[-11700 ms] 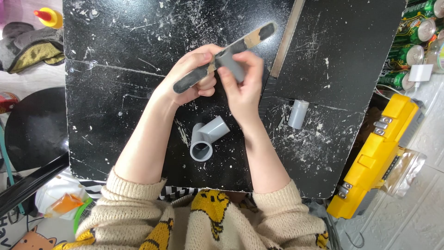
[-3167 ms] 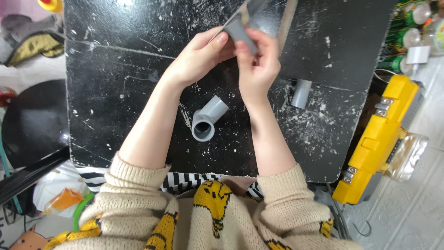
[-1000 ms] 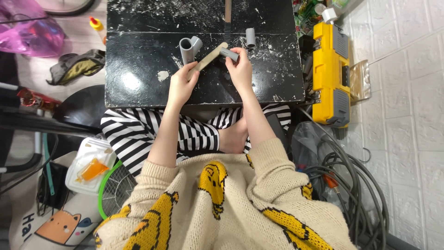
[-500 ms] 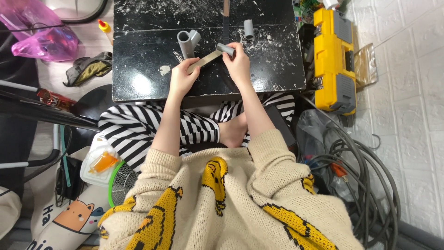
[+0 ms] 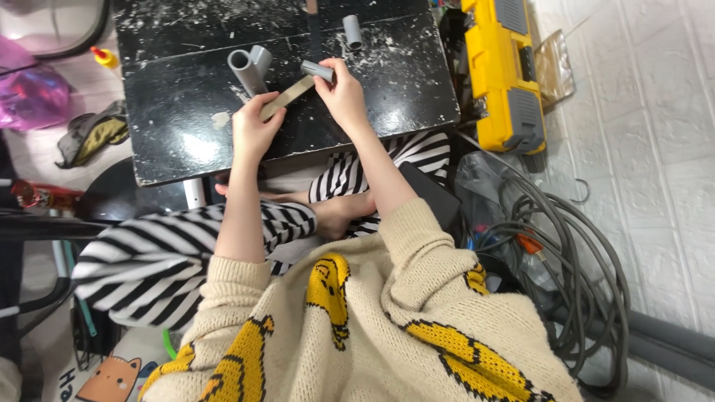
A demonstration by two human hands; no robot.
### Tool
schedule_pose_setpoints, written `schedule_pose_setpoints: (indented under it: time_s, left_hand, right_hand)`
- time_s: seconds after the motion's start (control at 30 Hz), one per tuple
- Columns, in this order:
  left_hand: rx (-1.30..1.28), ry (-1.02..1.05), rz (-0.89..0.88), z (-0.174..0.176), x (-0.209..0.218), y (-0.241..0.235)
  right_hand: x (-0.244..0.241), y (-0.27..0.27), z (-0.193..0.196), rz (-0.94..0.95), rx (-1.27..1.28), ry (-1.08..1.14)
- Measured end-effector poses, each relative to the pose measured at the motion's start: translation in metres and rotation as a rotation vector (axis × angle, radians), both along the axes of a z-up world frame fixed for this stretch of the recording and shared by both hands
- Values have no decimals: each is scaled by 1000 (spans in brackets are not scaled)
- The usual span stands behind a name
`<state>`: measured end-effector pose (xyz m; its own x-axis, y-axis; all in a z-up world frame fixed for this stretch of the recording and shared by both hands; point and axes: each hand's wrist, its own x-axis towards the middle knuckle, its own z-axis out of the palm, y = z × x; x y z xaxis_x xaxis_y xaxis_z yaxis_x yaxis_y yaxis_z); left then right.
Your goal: The person sands the edges of a gray PVC pipe elbow and a short pipe segment using a sanding block. They hold the pipe pieces against the sanding block and rub them back and forth to smooth the cut surfaces.
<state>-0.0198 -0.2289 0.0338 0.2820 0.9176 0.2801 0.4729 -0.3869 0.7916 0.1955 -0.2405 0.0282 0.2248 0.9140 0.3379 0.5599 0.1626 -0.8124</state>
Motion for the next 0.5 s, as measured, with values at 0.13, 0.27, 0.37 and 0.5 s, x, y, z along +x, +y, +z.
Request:
schedule_pose_setpoints:
  time_s: [0.13,0.27,0.37,0.5]
  left_hand:
    - [-6,-19,3,-1,0,0]
    - [24,11,13,-5,-2,3]
    - [13,-53,19,-2,-4,1]
    - [1,-94,2,-8,-5,1]
  right_hand:
    - [1,1,-2,7,-18,-28]
    - [-1,-10,1,8,62,69]
    - [4,-35,-13,-21,162,203]
    - [35,-108,-18,-239,159,-104]
